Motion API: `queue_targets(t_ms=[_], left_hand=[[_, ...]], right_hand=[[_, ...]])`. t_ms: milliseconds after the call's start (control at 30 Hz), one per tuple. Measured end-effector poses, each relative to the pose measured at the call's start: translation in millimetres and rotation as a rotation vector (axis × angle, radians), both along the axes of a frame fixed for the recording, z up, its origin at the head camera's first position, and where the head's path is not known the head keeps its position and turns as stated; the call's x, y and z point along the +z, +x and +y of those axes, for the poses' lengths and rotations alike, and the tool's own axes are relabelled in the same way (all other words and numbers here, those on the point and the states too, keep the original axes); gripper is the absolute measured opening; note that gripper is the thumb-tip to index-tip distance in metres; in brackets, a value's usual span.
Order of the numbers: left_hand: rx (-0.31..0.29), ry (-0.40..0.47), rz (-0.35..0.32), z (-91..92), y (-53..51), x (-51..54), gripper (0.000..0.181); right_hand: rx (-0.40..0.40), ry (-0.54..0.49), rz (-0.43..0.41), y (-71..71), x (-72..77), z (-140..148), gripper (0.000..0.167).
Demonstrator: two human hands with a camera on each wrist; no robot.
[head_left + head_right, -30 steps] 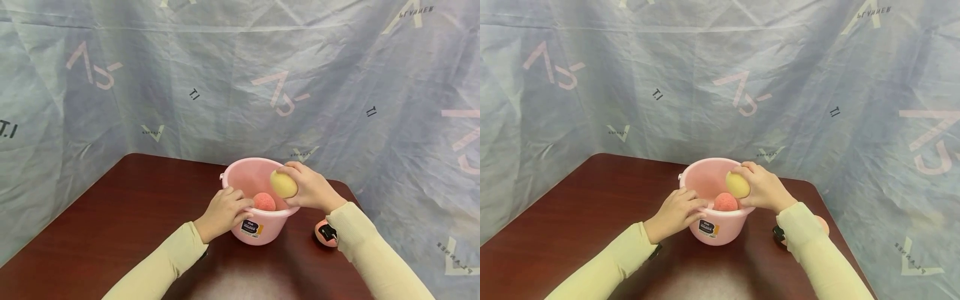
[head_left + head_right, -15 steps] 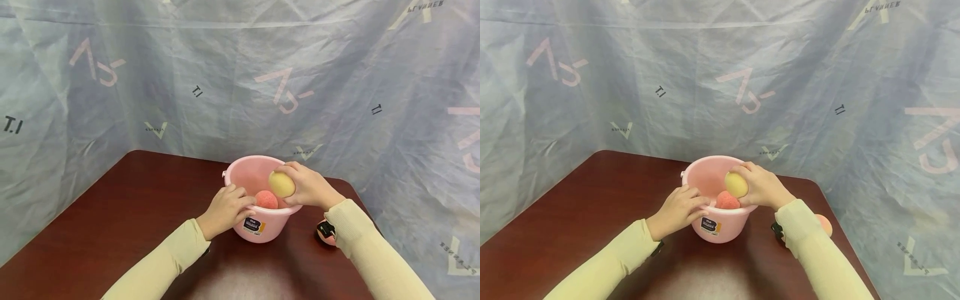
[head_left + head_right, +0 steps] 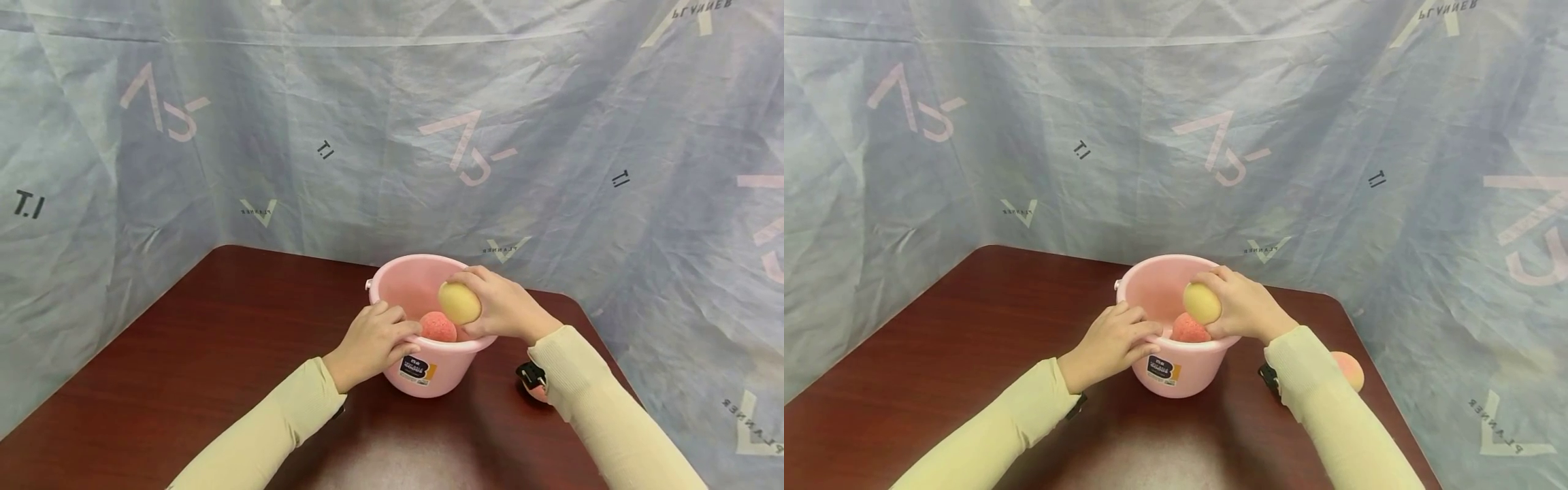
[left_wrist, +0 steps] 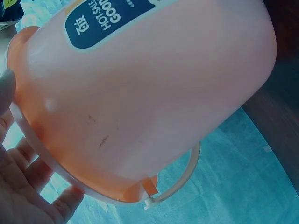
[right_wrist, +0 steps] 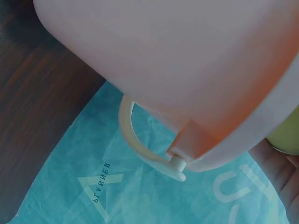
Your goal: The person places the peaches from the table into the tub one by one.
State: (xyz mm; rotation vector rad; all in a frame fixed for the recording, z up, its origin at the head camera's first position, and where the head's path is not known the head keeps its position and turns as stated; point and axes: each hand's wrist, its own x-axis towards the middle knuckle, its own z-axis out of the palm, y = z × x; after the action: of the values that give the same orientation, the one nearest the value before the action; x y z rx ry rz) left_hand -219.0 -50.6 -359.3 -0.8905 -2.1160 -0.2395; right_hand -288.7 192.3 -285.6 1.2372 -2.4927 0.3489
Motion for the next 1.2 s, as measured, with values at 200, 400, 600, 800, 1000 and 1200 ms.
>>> queue_targets(t_ms=[200, 400, 600, 800, 1000, 1200], left_hand=[[-0.002, 0.004, 0.01, 0.0, -0.1, -0.1, 0.023], [-0.01, 0.018, -0.014, 0.8, 1.0, -0.5, 0.022], [-0.016, 0.015, -0.008, 1.5, 0.3, -0.8, 0.022], [-0.014, 0.014, -0.001, 0.4, -0.6, 0.1, 0.021], [-0.015, 0.011, 0.003, 0.4, -0.5, 1.0, 0.021], [-0.018, 0.014, 0.009, -0.6, 0.4, 1.0, 0.022]], right_hand=[[-0.019, 0.013, -0.022, 0.6, 0.0, -1, 0.067], [-0.022, 0.046, -0.017, 0.1, -0.1, -1, 0.067], [-0.031, 0.097, 0.009, -0.5, 4.1, -4, 0.068], [-0.04, 0.151, -0.06, -0.9, 7.6, -11, 0.069], [-0.039, 0.184, -0.082, -1.0, 9.0, -13, 0.069], [-0.023, 0.205, -0.061, -0.9, 9.2, -17, 0.069]])
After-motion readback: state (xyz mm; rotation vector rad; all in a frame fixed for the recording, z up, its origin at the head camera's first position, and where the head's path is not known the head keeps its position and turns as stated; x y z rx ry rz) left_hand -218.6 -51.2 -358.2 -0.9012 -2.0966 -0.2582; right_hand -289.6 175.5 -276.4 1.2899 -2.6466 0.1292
